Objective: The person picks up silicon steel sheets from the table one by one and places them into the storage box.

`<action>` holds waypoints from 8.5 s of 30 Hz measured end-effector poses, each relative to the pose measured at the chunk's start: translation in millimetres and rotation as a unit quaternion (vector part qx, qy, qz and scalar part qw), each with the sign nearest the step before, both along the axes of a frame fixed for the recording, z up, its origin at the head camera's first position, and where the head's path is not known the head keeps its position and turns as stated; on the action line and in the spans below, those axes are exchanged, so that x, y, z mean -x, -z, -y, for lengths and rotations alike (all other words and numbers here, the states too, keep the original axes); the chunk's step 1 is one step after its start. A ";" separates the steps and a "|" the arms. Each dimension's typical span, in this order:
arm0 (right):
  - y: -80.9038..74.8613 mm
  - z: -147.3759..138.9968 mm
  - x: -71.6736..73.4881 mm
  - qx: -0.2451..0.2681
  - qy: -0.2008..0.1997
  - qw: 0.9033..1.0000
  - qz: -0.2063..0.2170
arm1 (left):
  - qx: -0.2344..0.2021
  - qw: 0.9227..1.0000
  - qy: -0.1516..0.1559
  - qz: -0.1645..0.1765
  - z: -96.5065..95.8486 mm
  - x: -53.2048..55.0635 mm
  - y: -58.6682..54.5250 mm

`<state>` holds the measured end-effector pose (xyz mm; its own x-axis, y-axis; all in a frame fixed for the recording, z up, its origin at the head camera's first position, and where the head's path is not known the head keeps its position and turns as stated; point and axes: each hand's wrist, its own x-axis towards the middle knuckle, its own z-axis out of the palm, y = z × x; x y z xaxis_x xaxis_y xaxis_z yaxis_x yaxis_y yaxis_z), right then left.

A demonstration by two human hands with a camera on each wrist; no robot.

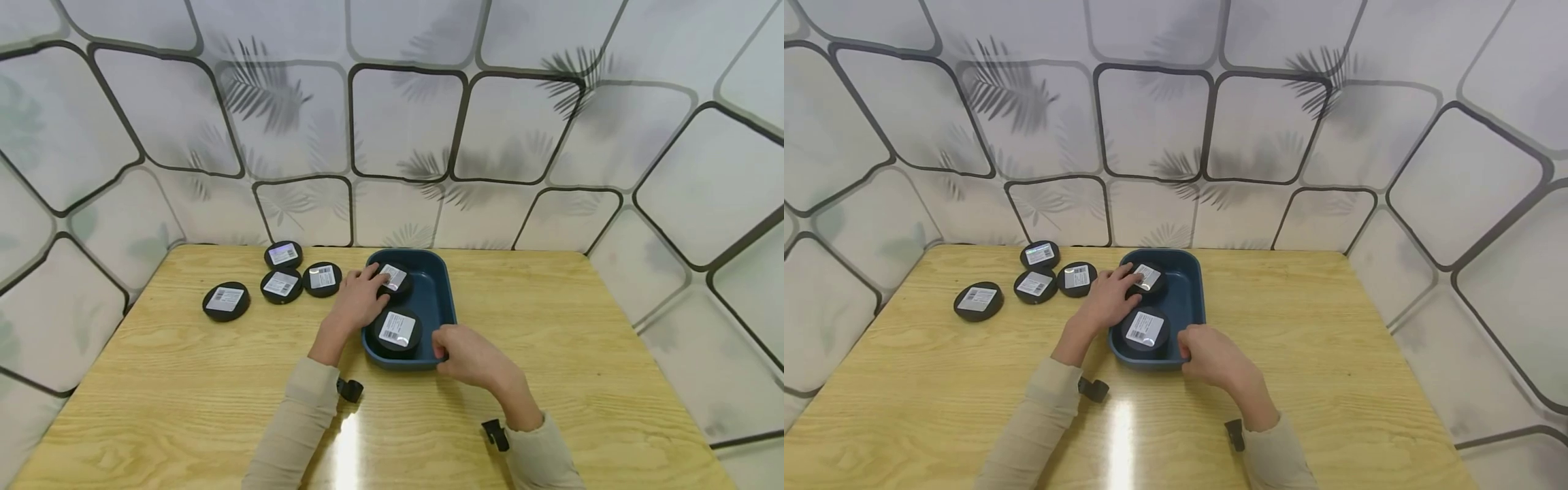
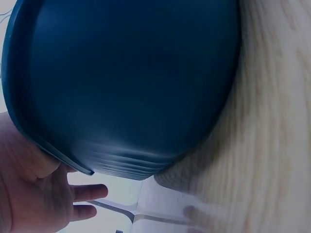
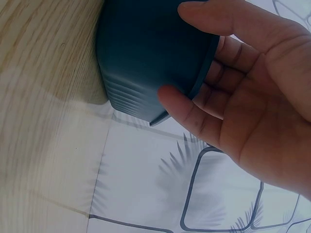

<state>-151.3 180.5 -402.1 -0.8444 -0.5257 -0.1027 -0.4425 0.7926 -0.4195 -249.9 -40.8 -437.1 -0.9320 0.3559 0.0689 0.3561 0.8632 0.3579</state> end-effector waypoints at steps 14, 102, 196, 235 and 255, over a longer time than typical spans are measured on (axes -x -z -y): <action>-2.1 -0.4 0.6 -0.002 0.010 1.000 0.000 | -0.059 0.996 0.009 -0.060 2.5 -0.2 1.9; -3.3 0.3 1.6 0.004 0.006 1.000 0.009 | -0.084 0.984 -0.149 -0.053 143.7 -80.6 -40.9; 3.4 -1.1 -1.6 -0.002 0.021 1.000 0.010 | -0.060 0.944 -0.272 0.178 208.9 -67.2 -3.6; 4.0 -0.3 -3.9 0.003 0.014 1.000 -0.012 | -0.090 0.947 -0.288 0.114 217.6 -39.6 13.9; 2.0 1.6 -3.6 0.007 0.019 1.000 -0.001 | -0.074 0.948 -0.296 0.094 214.9 -36.1 22.9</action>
<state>-147.7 178.9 -404.2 -0.8645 -0.4939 -0.0932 -0.4125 0.8031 -0.4299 -213.8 -255.7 -460.0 -0.9662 -0.2330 -0.1101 -0.2564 0.8276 0.4993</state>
